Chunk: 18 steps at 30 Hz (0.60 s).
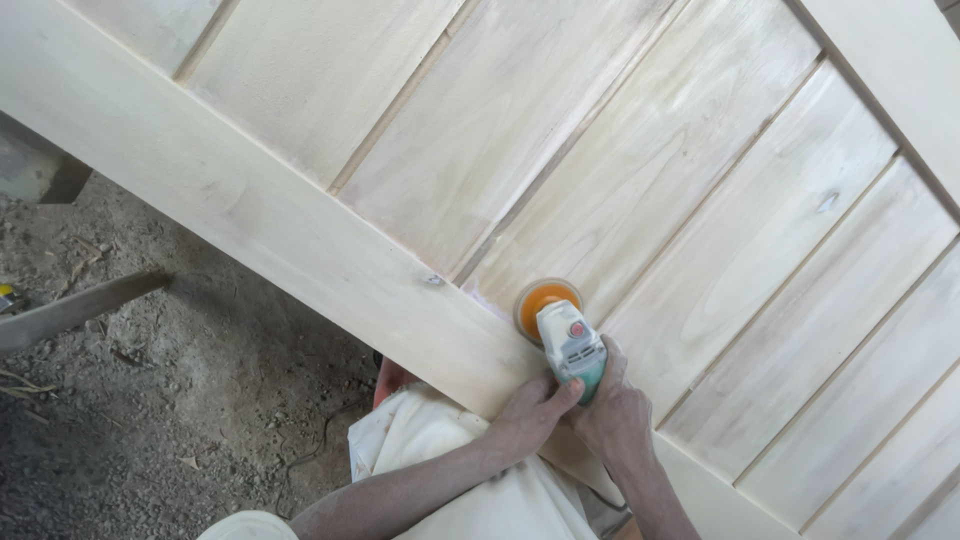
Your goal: The person uses an electric orbital sander to smooth the surface of a large, light-colored wooden panel. They move the sander systematically across the flat panels and along the frame edges, generating fine dust.
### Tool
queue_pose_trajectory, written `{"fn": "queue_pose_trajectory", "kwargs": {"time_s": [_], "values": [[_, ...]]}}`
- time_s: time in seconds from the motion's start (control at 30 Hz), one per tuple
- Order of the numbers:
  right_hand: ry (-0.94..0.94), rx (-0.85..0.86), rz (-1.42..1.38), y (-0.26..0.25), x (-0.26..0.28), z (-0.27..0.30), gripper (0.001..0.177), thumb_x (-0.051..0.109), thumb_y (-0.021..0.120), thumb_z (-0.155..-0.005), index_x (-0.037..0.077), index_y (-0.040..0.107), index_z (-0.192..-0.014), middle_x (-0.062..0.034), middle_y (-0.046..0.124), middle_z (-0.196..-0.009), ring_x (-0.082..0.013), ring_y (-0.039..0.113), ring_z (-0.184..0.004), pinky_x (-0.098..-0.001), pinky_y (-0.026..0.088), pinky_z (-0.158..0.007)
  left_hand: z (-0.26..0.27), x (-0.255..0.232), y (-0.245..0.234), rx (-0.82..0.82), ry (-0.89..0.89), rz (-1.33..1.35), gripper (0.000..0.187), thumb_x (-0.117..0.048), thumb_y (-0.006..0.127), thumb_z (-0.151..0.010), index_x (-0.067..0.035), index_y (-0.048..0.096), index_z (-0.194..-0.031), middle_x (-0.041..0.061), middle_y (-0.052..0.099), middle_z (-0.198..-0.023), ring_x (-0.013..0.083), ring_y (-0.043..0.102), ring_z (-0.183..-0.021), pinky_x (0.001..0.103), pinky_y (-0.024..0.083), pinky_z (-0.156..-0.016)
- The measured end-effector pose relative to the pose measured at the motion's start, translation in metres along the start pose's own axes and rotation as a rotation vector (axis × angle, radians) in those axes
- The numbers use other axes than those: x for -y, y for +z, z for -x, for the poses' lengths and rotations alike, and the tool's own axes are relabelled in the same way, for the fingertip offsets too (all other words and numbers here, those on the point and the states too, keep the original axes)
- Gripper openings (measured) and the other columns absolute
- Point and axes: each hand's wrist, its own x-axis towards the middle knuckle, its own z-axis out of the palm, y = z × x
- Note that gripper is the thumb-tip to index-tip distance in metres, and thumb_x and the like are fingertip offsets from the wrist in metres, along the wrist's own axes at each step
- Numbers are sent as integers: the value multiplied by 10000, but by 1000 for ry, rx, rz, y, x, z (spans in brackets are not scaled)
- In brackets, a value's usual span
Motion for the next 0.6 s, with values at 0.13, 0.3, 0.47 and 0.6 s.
{"fn": "queue_pose_trajectory", "kwargs": {"time_s": [0.13,0.3,0.47,0.6], "values": [[-89,-14,-1,0,13,-6,1188,349,925,-604,65,235,-1528,-236,709,-1110,-421,738,-891,-501,592,-794,1,-4,-12,-57,41,32,745,-581,503,-969,19,546,-1408,170,675,-1245,222,655,-1091,363,540,-938],[-245,-59,30,3,47,-17,1267,415,971,-538,22,258,-1508,-239,662,-1228,-384,701,-1040,-461,584,-837,0,-7,-41,-102,152,208,757,-555,535,-981,18,473,-1471,132,635,-1315,193,639,-1123,327,549,-934],[-247,-61,68,1,43,-19,1304,445,985,-518,16,253,-1508,-227,652,-1249,-361,681,-1091,-443,579,-862,-3,-5,-36,-76,165,244,758,-539,542,-968,4,433,-1487,103,617,-1339,180,638,-1137,339,569,-912],[-141,-56,46,-1,3,-6,1251,403,966,-538,42,268,-1511,-224,693,-1167,-363,728,-992,-457,597,-832,-7,7,-7,-1,137,158,751,-544,557,-973,26,486,-1457,126,636,-1282,194,628,-1100,349,556,-910]]}}
